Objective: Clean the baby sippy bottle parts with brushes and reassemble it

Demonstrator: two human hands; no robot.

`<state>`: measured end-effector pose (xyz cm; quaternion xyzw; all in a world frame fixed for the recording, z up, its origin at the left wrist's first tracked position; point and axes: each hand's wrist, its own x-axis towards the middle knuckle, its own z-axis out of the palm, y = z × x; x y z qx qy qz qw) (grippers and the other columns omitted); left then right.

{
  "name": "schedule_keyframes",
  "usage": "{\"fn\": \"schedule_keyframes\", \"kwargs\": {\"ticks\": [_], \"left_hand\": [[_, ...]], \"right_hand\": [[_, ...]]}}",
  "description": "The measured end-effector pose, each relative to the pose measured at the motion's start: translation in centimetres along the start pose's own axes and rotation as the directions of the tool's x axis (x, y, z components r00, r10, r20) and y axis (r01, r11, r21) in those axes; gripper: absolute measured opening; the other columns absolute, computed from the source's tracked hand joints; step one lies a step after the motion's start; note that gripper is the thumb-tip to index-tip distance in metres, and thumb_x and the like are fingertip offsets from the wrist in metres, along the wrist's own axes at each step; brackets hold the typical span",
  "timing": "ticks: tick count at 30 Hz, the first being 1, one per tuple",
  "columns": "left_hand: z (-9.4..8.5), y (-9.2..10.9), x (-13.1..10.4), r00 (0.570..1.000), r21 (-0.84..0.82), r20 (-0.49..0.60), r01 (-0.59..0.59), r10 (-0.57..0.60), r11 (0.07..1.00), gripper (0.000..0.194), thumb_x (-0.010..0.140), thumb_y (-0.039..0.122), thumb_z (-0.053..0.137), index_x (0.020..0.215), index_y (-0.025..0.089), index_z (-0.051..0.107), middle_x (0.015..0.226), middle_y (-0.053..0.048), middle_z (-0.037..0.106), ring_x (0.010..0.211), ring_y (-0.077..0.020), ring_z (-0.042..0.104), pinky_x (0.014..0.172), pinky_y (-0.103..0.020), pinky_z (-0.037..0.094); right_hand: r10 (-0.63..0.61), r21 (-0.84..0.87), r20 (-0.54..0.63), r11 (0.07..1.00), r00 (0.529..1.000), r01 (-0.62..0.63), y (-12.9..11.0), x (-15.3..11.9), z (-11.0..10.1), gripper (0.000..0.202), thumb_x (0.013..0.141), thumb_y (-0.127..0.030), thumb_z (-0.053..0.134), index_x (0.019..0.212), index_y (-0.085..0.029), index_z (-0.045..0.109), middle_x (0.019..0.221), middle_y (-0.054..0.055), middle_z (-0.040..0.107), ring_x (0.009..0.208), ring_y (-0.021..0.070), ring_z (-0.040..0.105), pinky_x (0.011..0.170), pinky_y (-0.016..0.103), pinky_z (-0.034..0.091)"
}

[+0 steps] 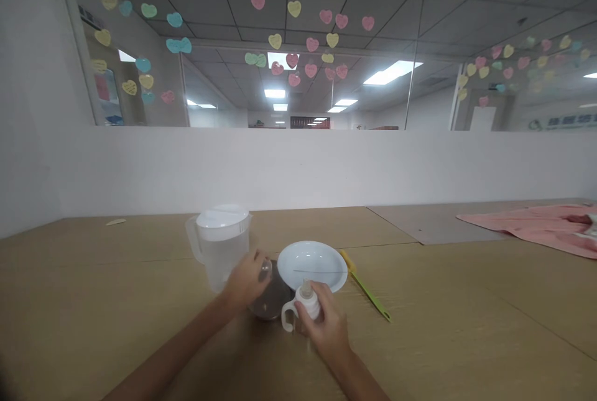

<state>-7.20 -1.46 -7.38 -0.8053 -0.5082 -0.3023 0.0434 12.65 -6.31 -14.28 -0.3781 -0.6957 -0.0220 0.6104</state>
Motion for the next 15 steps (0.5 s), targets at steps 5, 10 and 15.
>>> {"fn": "schedule_keyframes", "kwargs": {"ticks": [5,10,15], "left_hand": [[-3.1,4.6,-0.9,0.976,-0.362,-0.212,-0.129,0.054,0.923,0.026,0.083,0.027,0.052,0.108,0.021,0.052,0.107,-0.007,0.052,0.097,-0.0209,0.053,0.086,-0.033,0.043],[-2.0,7.3,-2.8,0.961,-0.540,-0.180,-0.277,0.212,0.795,0.030,0.083,0.025,0.055,0.112,0.022,0.055,0.116,-0.009,0.052,0.110,-0.0239,0.050,0.096,-0.036,0.040],[-0.4,7.2,-3.2,0.944,-0.621,-0.056,-0.288,0.324,0.729,0.033,0.086,0.021,0.048,0.118,0.022,0.057,0.126,-0.009,0.049,0.113,-0.0226,0.050,0.098,-0.033,0.040]], "right_hand": [[-0.010,-0.008,0.038,1.000,0.999,0.011,0.2,-0.3,0.0,0.038,0.082,-0.031,0.056,0.118,-0.020,0.053,0.100,0.010,0.064,0.089,0.0226,0.063,0.073,0.032,0.053],[0.120,-0.032,0.023,0.992,0.992,-0.120,0.8,-1.2,0.4,0.069,0.082,-0.037,0.055,0.141,-0.018,0.025,0.105,0.010,0.064,0.081,0.0211,0.065,0.064,0.030,0.054],[0.116,-0.022,0.041,0.993,0.992,-0.115,1.4,-1.6,0.6,0.073,0.082,-0.039,0.052,0.144,-0.018,0.019,0.110,0.011,0.064,0.087,0.0227,0.066,0.066,0.031,0.055]]}}
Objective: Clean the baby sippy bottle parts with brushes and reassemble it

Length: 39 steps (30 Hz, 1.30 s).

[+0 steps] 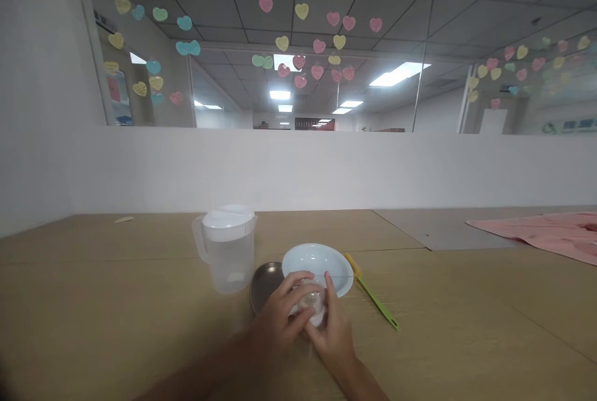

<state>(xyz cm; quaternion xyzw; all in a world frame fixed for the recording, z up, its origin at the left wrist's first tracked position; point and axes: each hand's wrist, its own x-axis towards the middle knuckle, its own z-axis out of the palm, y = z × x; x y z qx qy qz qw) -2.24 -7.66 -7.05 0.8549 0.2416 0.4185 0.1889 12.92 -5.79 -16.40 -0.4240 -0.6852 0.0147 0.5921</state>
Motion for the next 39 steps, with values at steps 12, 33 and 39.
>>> {"fn": "schedule_keyframes", "kwargs": {"ticks": [12,33,39], "left_hand": [[2.4,-0.8,-1.7,0.987,-0.159,-0.072,0.130,-0.143,0.979,0.039,0.092,0.024,0.040,0.130,0.025,0.046,0.117,-0.007,0.055,0.094,-0.0188,0.056,0.088,-0.033,0.044],[3.7,-1.8,-2.1,0.988,0.030,-0.135,0.074,-0.069,0.997,0.045,0.088,0.020,0.043,0.133,0.023,0.040,0.114,-0.009,0.055,0.097,-0.0200,0.056,0.088,-0.037,0.046],[4.7,-4.1,-3.4,0.981,0.189,-0.171,-0.061,0.094,0.980,0.053,0.090,0.029,0.043,0.140,0.023,0.028,0.139,-0.013,0.039,0.127,-0.0255,0.040,0.102,-0.043,0.038]], "right_hand": [[-0.171,-0.157,-0.030,0.974,0.985,0.164,0.3,-0.3,0.2,0.059,0.087,-0.034,0.046,0.141,-0.020,0.028,0.126,0.011,0.056,0.108,0.0241,0.059,0.081,0.035,0.054],[-0.269,-0.204,-0.127,0.949,0.955,0.241,0.3,0.8,0.7,0.055,0.084,-0.040,0.046,0.130,-0.011,0.038,0.100,0.014,0.065,0.079,0.0237,0.067,0.062,0.034,0.056],[-0.213,-0.146,-0.087,0.969,0.973,0.199,0.2,0.9,0.4,0.053,0.081,-0.040,0.050,0.126,-0.013,0.041,0.102,0.013,0.065,0.076,0.0221,0.067,0.061,0.033,0.057]]}}
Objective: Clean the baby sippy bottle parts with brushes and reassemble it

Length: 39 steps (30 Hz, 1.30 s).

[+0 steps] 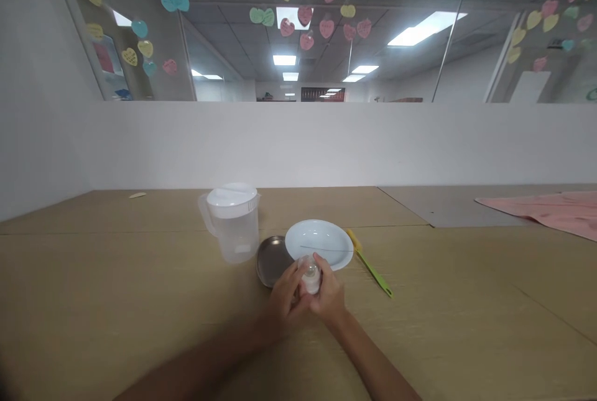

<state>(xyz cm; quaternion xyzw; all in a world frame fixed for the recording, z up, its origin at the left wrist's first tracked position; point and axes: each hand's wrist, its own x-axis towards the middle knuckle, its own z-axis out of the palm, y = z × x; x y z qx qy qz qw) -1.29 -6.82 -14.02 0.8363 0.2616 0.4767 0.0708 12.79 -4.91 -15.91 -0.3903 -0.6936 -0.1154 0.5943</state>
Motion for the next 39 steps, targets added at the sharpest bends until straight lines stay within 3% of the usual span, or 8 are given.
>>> {"fn": "schedule_keyframes", "kwargs": {"ticks": [9,21,25,30,39], "left_hand": [[-0.7,-1.3,-0.8,0.994,0.138,0.080,-0.080,0.070,0.987,0.061,0.090,0.041,0.044,0.142,0.019,0.021,0.141,-0.018,0.037,0.127,-0.0283,0.039,0.100,-0.045,0.040],[-1.4,-2.1,-0.6,0.991,0.215,0.132,-0.036,0.008,0.976,0.078,0.087,0.048,0.046,0.144,0.013,0.005,0.128,-0.020,0.049,0.121,-0.0307,0.045,0.098,-0.051,0.039],[-1.7,-2.6,-0.5,0.986,0.236,0.168,-0.055,0.015,0.970,0.071,0.089,0.048,0.043,0.144,0.014,0.012,0.131,-0.020,0.046,0.122,-0.0293,0.044,0.100,-0.050,0.037],[-1.6,-3.2,-0.7,0.977,0.238,0.211,-0.052,0.001,0.970,0.071,0.088,0.049,0.042,0.144,0.014,0.014,0.124,-0.018,0.054,0.116,-0.0271,0.050,0.095,-0.045,0.043],[-1.2,-2.5,-0.5,0.985,0.253,0.169,-0.060,0.017,0.966,0.076,0.085,0.056,0.042,0.143,0.013,0.019,0.125,-0.018,0.054,0.115,-0.0265,0.052,0.094,-0.043,0.045]], "right_hand": [[0.055,0.037,0.031,0.998,0.998,-0.057,-0.3,0.1,0.1,0.053,0.079,-0.038,0.054,0.126,-0.015,0.043,0.108,0.013,0.064,0.091,0.0235,0.066,0.074,0.034,0.056],[0.113,0.147,0.078,0.981,0.991,-0.123,-0.5,0.7,-0.8,0.054,0.077,-0.040,0.057,0.124,-0.015,0.045,0.111,0.013,0.063,0.092,0.0218,0.064,0.079,0.034,0.054],[0.120,0.153,0.077,0.980,0.990,-0.130,-0.8,1.0,-0.8,0.052,0.077,-0.041,0.057,0.122,-0.015,0.046,0.107,0.013,0.064,0.087,0.0210,0.065,0.077,0.033,0.054],[0.137,0.179,0.106,0.972,0.985,-0.154,-0.7,1.1,-1.0,0.052,0.077,-0.043,0.057,0.121,-0.016,0.046,0.102,0.011,0.066,0.082,0.0197,0.065,0.074,0.031,0.054],[0.159,0.225,0.165,0.955,0.973,-0.195,-0.9,1.6,-1.9,0.051,0.077,-0.044,0.057,0.119,-0.017,0.044,0.088,0.005,0.066,0.068,0.0154,0.061,0.062,0.026,0.051]]}}
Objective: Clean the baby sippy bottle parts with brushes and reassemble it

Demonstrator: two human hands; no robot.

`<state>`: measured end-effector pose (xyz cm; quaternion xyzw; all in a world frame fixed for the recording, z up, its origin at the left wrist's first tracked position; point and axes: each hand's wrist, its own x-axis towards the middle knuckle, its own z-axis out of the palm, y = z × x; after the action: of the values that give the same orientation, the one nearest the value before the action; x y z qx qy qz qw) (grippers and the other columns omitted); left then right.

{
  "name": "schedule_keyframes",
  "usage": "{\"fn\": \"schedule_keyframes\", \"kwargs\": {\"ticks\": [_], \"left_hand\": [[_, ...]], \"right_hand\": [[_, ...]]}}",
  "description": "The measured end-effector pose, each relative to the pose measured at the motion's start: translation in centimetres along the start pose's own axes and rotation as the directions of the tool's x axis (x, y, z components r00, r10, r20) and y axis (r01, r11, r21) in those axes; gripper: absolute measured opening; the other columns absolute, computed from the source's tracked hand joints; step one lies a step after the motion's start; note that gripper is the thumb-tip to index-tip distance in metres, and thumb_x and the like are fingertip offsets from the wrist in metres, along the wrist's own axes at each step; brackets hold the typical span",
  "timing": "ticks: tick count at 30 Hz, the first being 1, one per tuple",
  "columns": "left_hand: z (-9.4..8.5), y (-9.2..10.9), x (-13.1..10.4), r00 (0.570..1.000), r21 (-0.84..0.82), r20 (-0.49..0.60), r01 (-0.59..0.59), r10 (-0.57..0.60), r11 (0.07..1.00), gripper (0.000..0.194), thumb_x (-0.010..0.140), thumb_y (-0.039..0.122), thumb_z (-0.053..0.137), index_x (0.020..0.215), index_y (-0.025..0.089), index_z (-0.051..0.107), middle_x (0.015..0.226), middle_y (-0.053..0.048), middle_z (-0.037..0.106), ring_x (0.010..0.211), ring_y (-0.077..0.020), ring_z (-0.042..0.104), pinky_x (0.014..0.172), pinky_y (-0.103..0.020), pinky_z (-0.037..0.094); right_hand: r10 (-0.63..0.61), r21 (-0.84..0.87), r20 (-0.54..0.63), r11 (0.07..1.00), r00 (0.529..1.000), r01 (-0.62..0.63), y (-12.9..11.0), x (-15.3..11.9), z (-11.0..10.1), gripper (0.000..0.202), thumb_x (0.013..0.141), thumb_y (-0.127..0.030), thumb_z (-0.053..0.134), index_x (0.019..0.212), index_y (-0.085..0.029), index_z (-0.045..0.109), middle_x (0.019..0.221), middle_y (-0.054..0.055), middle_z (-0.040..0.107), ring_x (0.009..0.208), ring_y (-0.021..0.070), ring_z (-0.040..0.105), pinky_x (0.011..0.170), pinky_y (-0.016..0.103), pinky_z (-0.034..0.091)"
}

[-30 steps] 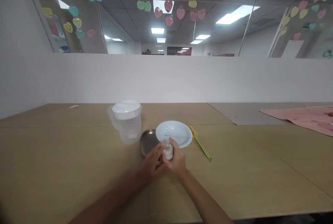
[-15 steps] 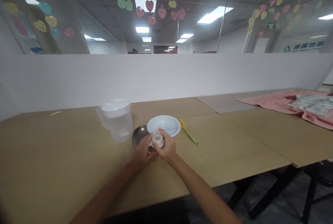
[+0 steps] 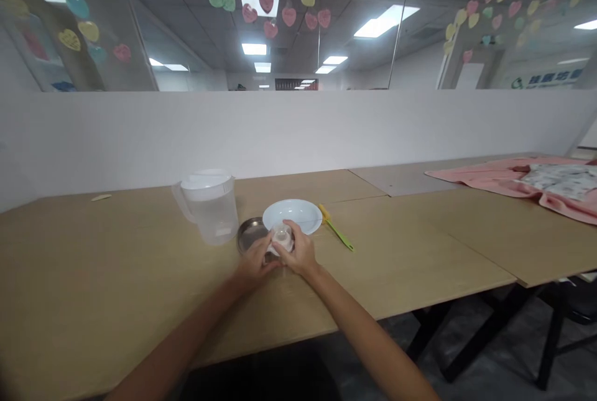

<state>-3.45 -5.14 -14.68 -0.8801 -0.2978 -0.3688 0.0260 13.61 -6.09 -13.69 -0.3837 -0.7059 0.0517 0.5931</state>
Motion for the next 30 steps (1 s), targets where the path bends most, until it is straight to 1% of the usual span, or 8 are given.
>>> {"fn": "schedule_keyframes", "kwargs": {"ticks": [8,12,15,18,22,24,27,30], "left_hand": [[-0.4,0.5,0.2,1.000,-0.033,0.028,-0.006,0.007,0.999,0.075,0.086,0.056,0.040,0.143,0.013,0.017,0.129,-0.018,0.051,0.119,-0.0262,0.050,0.096,-0.043,0.044],[-0.4,0.8,0.2,1.000,-0.059,0.026,0.014,-0.012,0.998,0.073,0.087,0.053,0.043,0.143,0.015,0.017,0.128,-0.018,0.052,0.117,-0.0265,0.051,0.096,-0.044,0.044],[-0.4,0.8,0.0,1.000,-0.061,0.010,0.027,-0.027,0.998,0.070,0.086,0.051,0.046,0.142,0.016,0.022,0.123,-0.016,0.055,0.113,-0.0263,0.053,0.094,-0.044,0.045],[-0.5,0.7,0.0,1.000,-0.045,0.000,0.028,-0.028,0.999,0.069,0.086,0.051,0.048,0.141,0.015,0.026,0.119,-0.016,0.058,0.109,-0.0259,0.055,0.092,-0.043,0.046],[-0.7,0.8,0.0,0.999,-0.047,-0.012,0.032,-0.033,0.998,0.070,0.084,0.050,0.051,0.141,0.016,0.026,0.122,-0.015,0.057,0.111,-0.0257,0.054,0.091,-0.042,0.046],[-0.8,0.9,0.0,0.999,-0.054,-0.010,0.045,-0.046,0.998,0.070,0.084,0.050,0.052,0.140,0.017,0.026,0.124,-0.015,0.056,0.112,-0.0255,0.054,0.092,-0.042,0.046],[-1.0,0.7,0.1,0.998,-0.058,0.004,0.063,-0.063,0.996,0.070,0.083,0.049,0.054,0.140,0.018,0.027,0.124,-0.014,0.056,0.112,-0.0255,0.054,0.093,-0.042,0.045],[-1.1,0.5,0.1,0.998,-0.058,0.010,0.057,-0.056,0.997,0.070,0.083,0.051,0.053,0.140,0.017,0.028,0.122,-0.014,0.057,0.110,-0.0257,0.055,0.092,-0.042,0.045]], "right_hand": [[0.052,-0.024,0.009,0.998,0.999,-0.052,-0.6,0.1,-0.4,0.047,0.080,-0.044,0.054,0.117,-0.017,0.044,0.069,-0.002,0.059,0.054,0.0121,0.053,0.052,0.023,0.044],[-0.003,-0.176,-0.016,0.984,1.000,0.000,-1.3,0.5,-0.6,0.046,0.081,-0.045,0.051,0.117,-0.017,0.047,0.082,0.005,0.064,0.068,0.0170,0.060,0.065,0.029,0.049],[-0.148,-0.244,-0.095,0.962,0.984,0.121,-1.4,1.1,-0.7,0.045,0.081,-0.044,0.051,0.117,-0.017,0.049,0.100,0.011,0.064,0.086,0.0222,0.061,0.077,0.036,0.050],[-0.271,-0.226,-0.227,0.949,0.935,0.220,-1.3,2.6,-0.8,0.049,0.081,-0.043,0.052,0.121,-0.017,0.046,0.102,0.012,0.062,0.090,0.0237,0.061,0.079,0.039,0.050],[-0.214,-0.185,-0.332,0.970,0.919,0.160,-1.1,5.4,-1.4,0.048,0.085,-0.040,0.048,0.127,-0.018,0.043,0.110,0.013,0.057,0.096,0.0221,0.058,0.082,0.037,0.049],[-0.132,-0.153,-0.274,0.984,0.953,0.092,-0.6,6.5,-1.7,0.045,0.087,-0.039,0.047,0.127,-0.020,0.044,0.116,0.012,0.054,0.099,0.0209,0.056,0.083,0.036,0.048],[-0.045,-0.119,0.010,0.992,0.999,0.046,1.2,7.1,-2.2,0.043,0.087,-0.039,0.047,0.128,-0.024,0.047,0.114,0.009,0.054,0.100,0.0195,0.055,0.084,0.034,0.047],[0.009,-0.195,0.348,0.979,0.937,0.063,3.0,6.7,-2.6,0.042,0.086,-0.036,0.050,0.128,-0.030,0.048,0.107,0.005,0.057,0.100,0.0198,0.053,0.087,0.036,0.044]]}}
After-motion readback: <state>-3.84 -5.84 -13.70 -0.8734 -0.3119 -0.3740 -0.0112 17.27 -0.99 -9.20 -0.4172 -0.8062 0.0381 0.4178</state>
